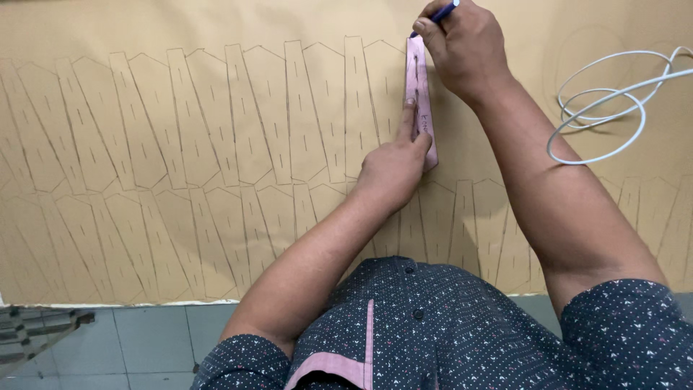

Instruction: The person holds a pink paper pattern piece on a large sheet of brown kraft paper and traces around it with a pen, repositioning the pattern and drawing lines along its edges and interior markings. They occasionally lift and flip the pattern piece to trace other sides.

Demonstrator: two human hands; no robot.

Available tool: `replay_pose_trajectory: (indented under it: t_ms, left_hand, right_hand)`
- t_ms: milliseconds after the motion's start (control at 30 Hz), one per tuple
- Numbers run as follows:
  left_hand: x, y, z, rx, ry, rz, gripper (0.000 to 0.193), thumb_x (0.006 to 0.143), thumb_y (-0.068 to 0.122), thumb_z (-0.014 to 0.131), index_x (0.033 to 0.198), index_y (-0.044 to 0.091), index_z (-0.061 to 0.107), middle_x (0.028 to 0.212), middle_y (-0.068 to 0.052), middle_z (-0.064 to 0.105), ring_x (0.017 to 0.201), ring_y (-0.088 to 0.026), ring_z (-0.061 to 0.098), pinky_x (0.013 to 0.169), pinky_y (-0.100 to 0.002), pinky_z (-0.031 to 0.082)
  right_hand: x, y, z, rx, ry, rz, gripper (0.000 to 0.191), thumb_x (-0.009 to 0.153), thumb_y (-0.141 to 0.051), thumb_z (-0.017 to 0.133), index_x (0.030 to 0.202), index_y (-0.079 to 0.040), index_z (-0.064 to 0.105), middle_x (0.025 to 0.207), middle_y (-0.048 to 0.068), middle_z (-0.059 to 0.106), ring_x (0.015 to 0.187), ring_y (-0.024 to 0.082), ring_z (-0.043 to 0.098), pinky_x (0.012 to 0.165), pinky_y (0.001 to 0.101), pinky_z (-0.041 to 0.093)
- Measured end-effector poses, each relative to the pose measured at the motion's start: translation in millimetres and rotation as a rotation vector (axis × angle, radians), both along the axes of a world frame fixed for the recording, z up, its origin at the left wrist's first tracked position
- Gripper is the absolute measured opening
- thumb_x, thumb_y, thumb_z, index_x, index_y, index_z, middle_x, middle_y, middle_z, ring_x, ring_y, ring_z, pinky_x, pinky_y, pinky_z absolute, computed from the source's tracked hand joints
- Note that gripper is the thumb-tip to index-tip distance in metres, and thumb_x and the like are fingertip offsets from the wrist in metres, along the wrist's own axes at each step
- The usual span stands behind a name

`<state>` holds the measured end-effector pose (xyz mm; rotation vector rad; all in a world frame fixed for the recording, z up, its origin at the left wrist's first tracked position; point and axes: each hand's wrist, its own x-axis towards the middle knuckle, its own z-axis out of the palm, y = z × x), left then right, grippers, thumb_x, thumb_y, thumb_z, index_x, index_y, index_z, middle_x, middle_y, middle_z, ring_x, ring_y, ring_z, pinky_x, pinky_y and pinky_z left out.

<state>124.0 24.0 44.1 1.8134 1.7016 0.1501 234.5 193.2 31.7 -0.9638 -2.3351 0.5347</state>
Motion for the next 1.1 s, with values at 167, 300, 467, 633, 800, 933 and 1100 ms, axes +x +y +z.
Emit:
replay_pose_trajectory:
  t_ms: [167, 300, 467, 633, 800, 933, 1100]
  left_hand:
    - [-2.8, -0.6, -0.3, 0.020, -0.003, -0.010, 0.029, 0.088, 0.011, 0.059, 0.117, 0.008, 0.056, 0.166, -0.025, 0.019, 0.089, -0.033, 0.075, 0.068, -0.046, 0.061]
    - [-4.5, -0.2, -1.5, 0.016, 0.014, -0.012, 0.029, 0.089, 0.013, 0.062, 0.117, 0.010, 0.056, 0.166, -0.024, 0.019, 0.089, -0.034, 0.075, 0.069, -0.047, 0.060]
    - [-10.3, 0.9, -1.5, 0.007, -0.004, -0.014, 0.036, 0.085, 0.017, 0.069, 0.118, 0.012, 0.056, 0.166, -0.018, 0.020, 0.092, -0.034, 0.074, 0.072, -0.047, 0.059]
    - [-17.4, 2.2, 1.1, 0.028, -0.001, 0.004, 0.055, 0.080, 0.016, 0.075, 0.130, 0.009, 0.052, 0.166, -0.012, 0.023, 0.091, -0.033, 0.073, 0.070, -0.047, 0.059]
    - [-22.6, -0.2, 2.3, 0.056, 0.012, 0.014, 0.076, 0.076, 0.022, 0.081, 0.143, 0.010, 0.048, 0.162, -0.005, 0.034, 0.103, -0.032, 0.069, 0.082, -0.045, 0.057]
    - [-26.9, 2.0, -3.0, 0.071, 0.091, -0.031, 0.061, 0.084, 0.020, 0.078, 0.141, 0.015, 0.057, 0.162, -0.001, 0.038, 0.128, -0.032, 0.055, 0.100, -0.047, 0.047]
    - [-30.9, 6.5, -12.9, 0.250, 0.076, 0.018, 0.054, 0.076, 0.019, 0.082, 0.128, 0.021, 0.067, 0.157, -0.001, 0.041, 0.146, -0.036, 0.034, 0.116, -0.059, 0.021]
  right_hand:
    - [12.2, 0.8, 0.2, 0.073, -0.006, -0.025, 0.011, 0.109, -0.012, 0.071, 0.103, -0.002, 0.072, 0.092, 0.012, 0.072, 0.085, 0.032, 0.070, 0.074, 0.0404, 0.054]
    - [15.1, -7.9, -1.6, 0.046, 0.049, -0.041, 0.008, 0.108, -0.011, 0.071, 0.108, -0.003, 0.072, 0.097, 0.013, 0.072, 0.084, 0.032, 0.070, 0.075, 0.0397, 0.055]
    - [31.1, -52.9, 7.7, 0.014, 0.030, -0.076, 0.011, 0.109, -0.014, 0.072, 0.109, -0.003, 0.071, 0.100, 0.013, 0.072, 0.087, 0.030, 0.071, 0.077, 0.0395, 0.056]
    - [63.1, -131.4, 24.5, -0.162, -0.106, -0.165, 0.014, 0.105, -0.017, 0.072, 0.104, -0.004, 0.071, 0.095, 0.013, 0.072, 0.081, 0.029, 0.070, 0.072, 0.0373, 0.055]
    - [79.1, -166.1, 32.0, -0.326, -0.037, -0.230, 0.014, 0.105, -0.018, 0.069, 0.106, -0.004, 0.071, 0.095, 0.010, 0.072, 0.079, 0.022, 0.071, 0.072, 0.0333, 0.056]
    - [83.0, -172.1, 33.0, -0.363, -0.049, -0.251, 0.014, 0.105, -0.017, 0.069, 0.107, -0.004, 0.071, 0.095, 0.010, 0.072, 0.078, 0.020, 0.070, 0.071, 0.0321, 0.056]
    - [81.8, -175.8, 28.8, -0.290, 0.005, -0.188, 0.012, 0.105, -0.015, 0.069, 0.106, -0.003, 0.070, 0.096, 0.011, 0.071, 0.082, 0.023, 0.071, 0.073, 0.0335, 0.056]
